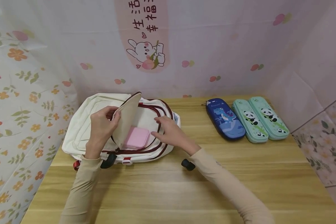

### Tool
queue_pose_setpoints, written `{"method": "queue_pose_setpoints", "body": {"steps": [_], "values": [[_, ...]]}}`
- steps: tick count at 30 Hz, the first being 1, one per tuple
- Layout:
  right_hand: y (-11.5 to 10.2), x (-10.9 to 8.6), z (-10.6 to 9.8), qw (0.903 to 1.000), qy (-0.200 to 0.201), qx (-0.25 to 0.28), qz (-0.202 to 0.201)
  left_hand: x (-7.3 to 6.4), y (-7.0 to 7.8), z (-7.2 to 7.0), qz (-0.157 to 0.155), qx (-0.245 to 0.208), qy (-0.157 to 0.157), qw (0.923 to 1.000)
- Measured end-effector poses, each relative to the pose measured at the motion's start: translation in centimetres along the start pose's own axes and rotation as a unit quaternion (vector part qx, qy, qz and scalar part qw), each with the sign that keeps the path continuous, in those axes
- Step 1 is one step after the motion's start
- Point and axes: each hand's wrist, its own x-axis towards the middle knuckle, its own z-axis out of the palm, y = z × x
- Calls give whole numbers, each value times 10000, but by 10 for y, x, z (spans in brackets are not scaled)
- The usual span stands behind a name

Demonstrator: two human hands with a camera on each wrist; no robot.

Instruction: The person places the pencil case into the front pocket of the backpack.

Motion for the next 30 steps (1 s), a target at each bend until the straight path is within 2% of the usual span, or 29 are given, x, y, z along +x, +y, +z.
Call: {"method": "queue_pose_setpoints", "body": {"steps": [3,8,10,13,16,18,22,30], "values": [[16,-19,-23,9983,425,-44,402,2,2,3,-20,43,-55,10000],[57,-52,-61,9861,680,-578,1400,4,3,7,-88,94,-107,9999],[76,-66,-73,9759,705,-801,1904,4,3,8,-121,84,-154,9998],[102,-86,-85,9536,723,-1044,2730,4,3,11,-161,56,-255,9995],[120,-104,-91,9337,701,-1272,3273,5,3,13,-187,10,-322,9993],[129,-113,-94,9265,716,-1399,3420,5,3,15,-207,-16,-324,9993],[137,-122,-95,9217,701,-1664,3433,6,5,17,-189,-21,-328,9993],[142,-122,-100,9105,503,-1984,3592,8,7,23,-162,-160,-462,9987]]}}
